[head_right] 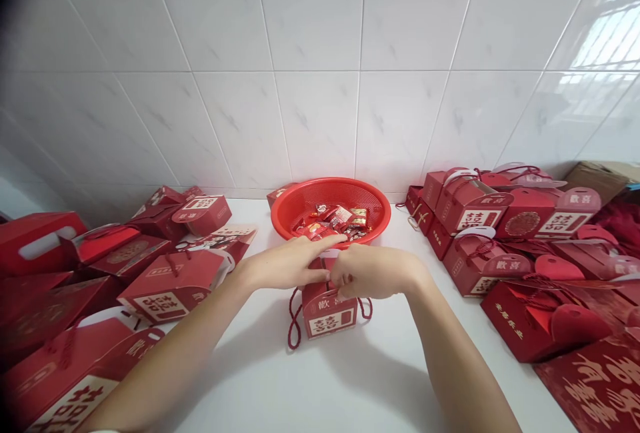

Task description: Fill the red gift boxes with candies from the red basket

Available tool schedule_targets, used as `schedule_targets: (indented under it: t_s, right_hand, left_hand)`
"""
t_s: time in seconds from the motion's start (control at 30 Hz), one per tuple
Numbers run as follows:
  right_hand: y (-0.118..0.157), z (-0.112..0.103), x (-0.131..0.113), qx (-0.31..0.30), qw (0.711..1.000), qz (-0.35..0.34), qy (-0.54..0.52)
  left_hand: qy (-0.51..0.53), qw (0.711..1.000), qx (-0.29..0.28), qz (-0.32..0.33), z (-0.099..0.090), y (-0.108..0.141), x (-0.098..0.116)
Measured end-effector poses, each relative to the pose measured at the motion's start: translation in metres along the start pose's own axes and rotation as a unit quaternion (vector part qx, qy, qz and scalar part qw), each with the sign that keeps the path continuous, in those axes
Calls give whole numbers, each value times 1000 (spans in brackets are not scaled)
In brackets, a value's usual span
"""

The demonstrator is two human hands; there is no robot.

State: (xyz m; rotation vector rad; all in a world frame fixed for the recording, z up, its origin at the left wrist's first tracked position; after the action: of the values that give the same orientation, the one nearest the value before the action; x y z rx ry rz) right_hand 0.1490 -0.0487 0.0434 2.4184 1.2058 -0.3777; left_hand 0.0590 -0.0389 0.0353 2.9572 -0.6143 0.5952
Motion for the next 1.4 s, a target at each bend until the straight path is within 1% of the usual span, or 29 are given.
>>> schedule_targets:
  t_s: [0.13, 0.2, 0.33, 0.47, 0.63, 0.7, 0.8, 0.87, 0.93, 1.0, 1.07, 1.17, 1.23, 1.4]
  right_hand:
    - [-1, -1, 1, 7, 1000, 7, 4]
    - [-1, -2, 1, 10, 1000, 8, 7]
    - [-4, -1, 3, 19, 999, 23, 27]
    - [-11, 2, 10, 30, 996, 42, 76]
    - [-18, 7, 16, 29, 994, 57, 88]
    - [-20, 7, 19, 35, 993, 73, 91]
    - [-21, 6, 24, 38, 989, 98, 100]
    - [-21, 4, 28, 39, 988, 106, 104]
    - [-20, 0, 33, 49, 988, 108, 99]
    - [-19, -5, 36, 62, 990, 92, 87]
    - [-21, -5, 40, 61, 993, 67, 73]
    - [-27, 5, 43, 10, 1000, 8, 26]
    - [-32, 13, 44, -25, 999, -34, -23]
    - [-48, 25, 55, -59, 985, -71, -147]
  left_hand:
    - [-5, 998, 52, -31, -1, 3, -3]
    - [-23, 996, 73, -47, -2, 4, -4]
    - [-75, 992, 83, -54, -1, 7, -4]
    - [-64, 992, 99, -41, 1, 7, -5]
    - [36, 995, 98, 5, 0, 9, -10]
    - [69, 992, 99, 26, -2, 10, -12]
    - [102, 991, 72, 55, 1, 13, -13]
    - [119, 990, 55, 53, 5, 13, -15]
    - [127, 990, 48, 35, 7, 13, -18]
    - [122, 992, 44, 7, 9, 14, -21]
    - [110, 993, 42, -26, 9, 14, -25]
    - [98, 991, 44, -78, 10, 16, -32]
    - [107, 989, 42, -93, 11, 16, -35]
    - [156, 982, 18, -103, 19, 14, -43]
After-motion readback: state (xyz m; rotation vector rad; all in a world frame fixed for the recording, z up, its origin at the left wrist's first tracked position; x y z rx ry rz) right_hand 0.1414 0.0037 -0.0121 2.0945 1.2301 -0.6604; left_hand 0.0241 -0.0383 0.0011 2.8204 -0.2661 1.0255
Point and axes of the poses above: each hand's wrist, its own y-axis away from the middle knuckle, its own z-axis out of the palm, x = y × z, the point moved 8 cm from there along -y, towards the middle knuckle, and after that the axes turned 12 degrees about x, right-handed, at the moved point
